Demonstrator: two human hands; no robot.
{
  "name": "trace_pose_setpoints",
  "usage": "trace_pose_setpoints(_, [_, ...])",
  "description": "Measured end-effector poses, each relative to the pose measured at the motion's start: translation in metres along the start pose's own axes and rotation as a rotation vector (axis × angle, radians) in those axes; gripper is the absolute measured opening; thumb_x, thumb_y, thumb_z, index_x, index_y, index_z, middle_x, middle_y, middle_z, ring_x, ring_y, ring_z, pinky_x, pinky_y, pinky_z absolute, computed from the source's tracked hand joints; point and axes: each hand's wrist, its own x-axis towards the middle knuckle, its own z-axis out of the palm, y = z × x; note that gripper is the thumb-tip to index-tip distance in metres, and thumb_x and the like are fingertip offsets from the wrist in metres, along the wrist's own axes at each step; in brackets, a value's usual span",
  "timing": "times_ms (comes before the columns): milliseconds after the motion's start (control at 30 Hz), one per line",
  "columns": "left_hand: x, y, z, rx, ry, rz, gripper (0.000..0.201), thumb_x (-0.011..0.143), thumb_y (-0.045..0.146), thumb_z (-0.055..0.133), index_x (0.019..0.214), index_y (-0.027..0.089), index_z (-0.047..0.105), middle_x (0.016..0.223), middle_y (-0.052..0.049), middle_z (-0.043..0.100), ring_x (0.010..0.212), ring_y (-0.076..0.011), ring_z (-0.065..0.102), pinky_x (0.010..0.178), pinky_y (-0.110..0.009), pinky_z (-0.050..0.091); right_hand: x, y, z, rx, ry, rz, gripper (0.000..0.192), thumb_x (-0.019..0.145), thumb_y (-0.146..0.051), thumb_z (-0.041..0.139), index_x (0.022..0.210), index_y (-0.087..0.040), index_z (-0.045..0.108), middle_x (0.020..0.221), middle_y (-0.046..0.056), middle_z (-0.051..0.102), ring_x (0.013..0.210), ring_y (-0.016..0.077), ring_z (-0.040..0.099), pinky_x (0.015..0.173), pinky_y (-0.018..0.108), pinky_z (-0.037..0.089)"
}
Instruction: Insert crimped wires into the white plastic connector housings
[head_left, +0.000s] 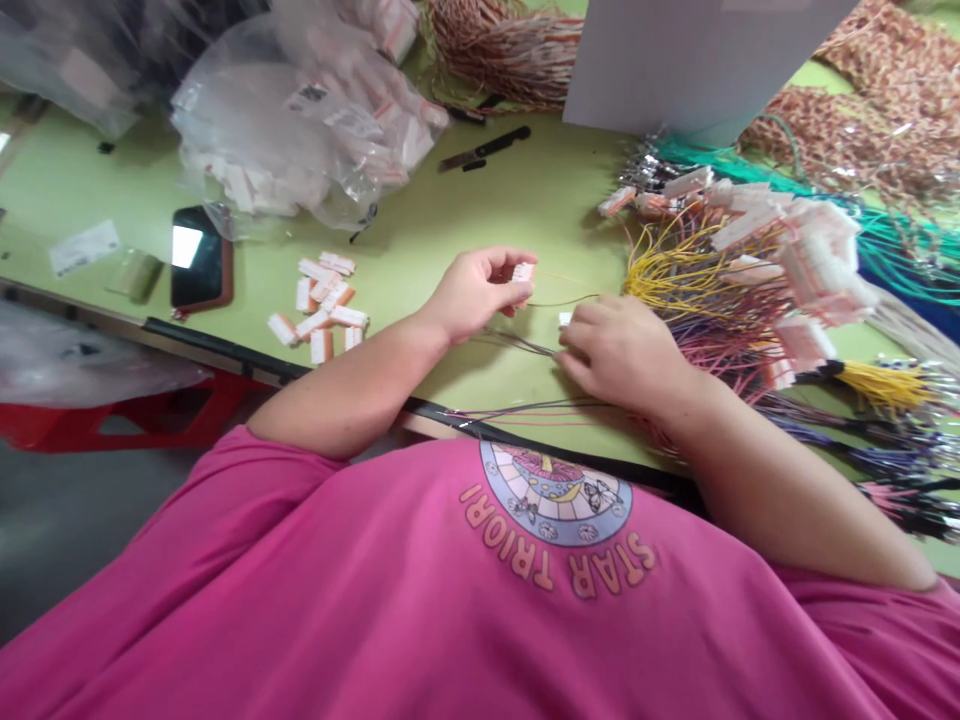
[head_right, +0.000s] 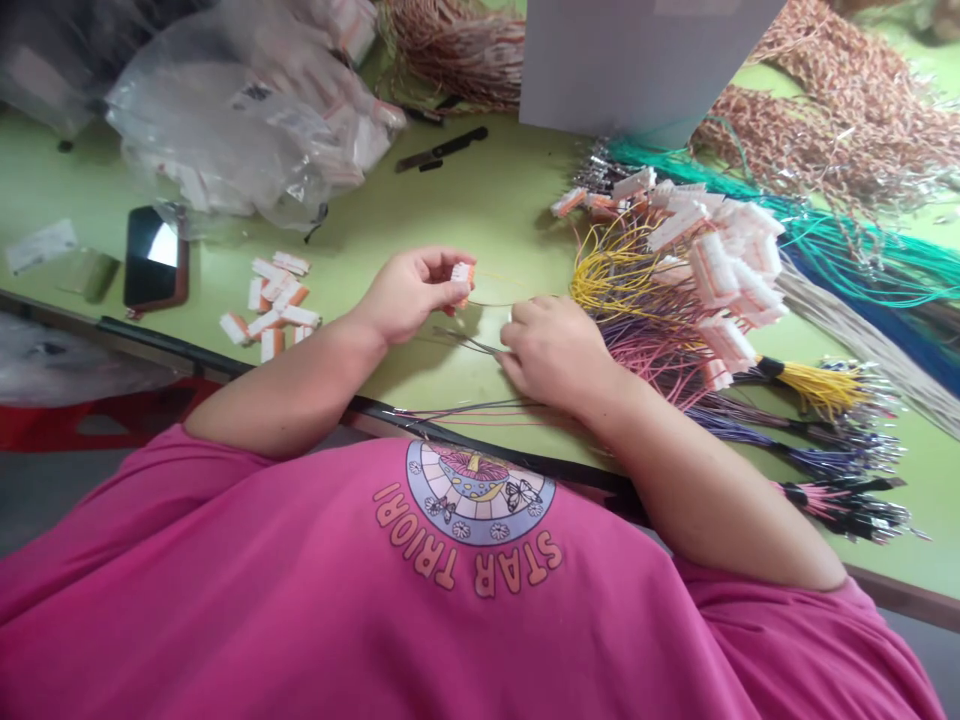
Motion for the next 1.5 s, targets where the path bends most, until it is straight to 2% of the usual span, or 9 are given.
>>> trace_pose_setpoints(67, [0.000,0.000,-0.001,0.013,-0.012,0.001,0.034,0.072,0.008,0.073,0.105,0.013,0.069,0.083,-0.002,0.067,0.065,-0.0087,0.060,0.061,-0.023,0.050,-0.002,-0.001,-0.001,-0.091,-0.170,-0.028,0.019,0.087,-0.022,0.056,0.078,-0.016,0.072,0.082,0.013,0.070,0.073,0.0243,0.059,0.067,0.038,0.037])
trace_pose_setpoints(133, [-0.001,0.001,-0.002,0.027,-0.020,0.003,0.034,0.073,0.008,0.072,0.107,0.013,0.069,0.084,-0.003,0.067,0.066,-0.0093,0.060,0.063,-0.025,0.051,-0.002,0.000,-0.001,-0.098,-0.230,-0.006,0.019,0.085,-0.016,0.055,0.075,-0.016,0.071,0.078,0.011,0.070,0.067,0.0214,0.058,0.062,0.036,0.033])
trace_pose_setpoints(400, [0.000,0.001,-0.007,0.076,-0.070,-0.007,0.035,0.074,0.008,0.072,0.109,0.013,0.069,0.084,-0.003,0.067,0.071,-0.0110,0.061,0.070,-0.027,0.052,-0.002,0.006,-0.010,0.047,-0.182,0.134,0.013,0.078,-0.017,0.056,0.082,-0.020,0.069,0.080,0.007,0.071,0.068,0.0202,0.059,0.061,0.031,0.031])
trace_pose_setpoints(633, [-0.002,0.001,-0.007,-0.010,-0.125,-0.017,0.035,0.072,0.010,0.074,0.106,0.013,0.069,0.084,-0.002,0.067,0.067,-0.0081,0.059,0.064,-0.022,0.049,0.002,-0.012,-0.018,0.337,-0.152,0.045,0.027,0.077,-0.012,0.052,0.097,-0.017,0.070,0.086,0.006,0.072,0.076,0.0189,0.060,0.070,0.029,0.040])
trace_pose_setpoints(800, [-0.008,0.000,-0.005,-0.204,-0.279,-0.139,0.044,0.067,0.024,0.086,0.106,0.014,0.068,0.086,-0.002,0.069,0.066,-0.0062,0.059,0.061,-0.019,0.048,-0.003,-0.021,-0.026,0.756,0.044,-0.026,0.018,0.087,-0.023,0.056,0.091,-0.018,0.073,0.081,0.002,0.073,0.071,0.0134,0.062,0.070,0.026,0.045])
trace_pose_setpoints(933, [-0.009,-0.004,0.000,-0.314,-0.344,-0.190,0.054,0.060,0.033,0.092,0.105,0.016,0.067,0.087,-0.002,0.070,0.067,-0.0076,0.062,0.061,-0.020,0.050,-0.002,-0.009,-0.013,0.915,0.281,0.216,0.019,0.085,-0.030,0.063,0.090,-0.019,0.077,0.074,0.002,0.073,0.065,0.0136,0.062,0.063,0.027,0.047])
trace_pose_setpoints(1033, [-0.009,-0.006,0.001,-0.320,-0.345,-0.188,0.054,0.060,0.034,0.093,0.104,0.016,0.068,0.088,-0.002,0.071,0.065,-0.0069,0.062,0.060,-0.020,0.050,0.000,0.000,-0.003,0.847,0.269,0.287,0.025,0.088,-0.030,0.058,0.097,-0.019,0.079,0.071,0.001,0.072,0.064,0.0144,0.063,0.064,0.028,0.048])
trace_pose_setpoints(1167, [-0.010,-0.004,0.001,-0.290,-0.322,-0.169,0.053,0.062,0.035,0.092,0.105,0.015,0.067,0.088,-0.002,0.071,0.064,-0.0063,0.061,0.060,-0.020,0.051,0.003,0.001,-0.001,0.621,0.220,0.298,0.030,0.088,-0.022,0.051,0.103,-0.018,0.077,0.088,0.004,0.076,0.078,0.0175,0.067,0.075,0.030,0.048])
trace_pose_setpoints(1500, [-0.013,-0.005,0.006,-0.295,-0.327,-0.167,0.055,0.060,0.034,0.093,0.104,0.015,0.067,0.090,-0.002,0.071,0.066,-0.0070,0.062,0.060,-0.020,0.051,0.004,-0.005,0.000,0.464,0.221,0.308,0.031,0.093,-0.028,0.047,0.087,-0.016,0.074,0.083,0.006,0.074,0.074,0.0168,0.063,0.071,0.028,0.042])
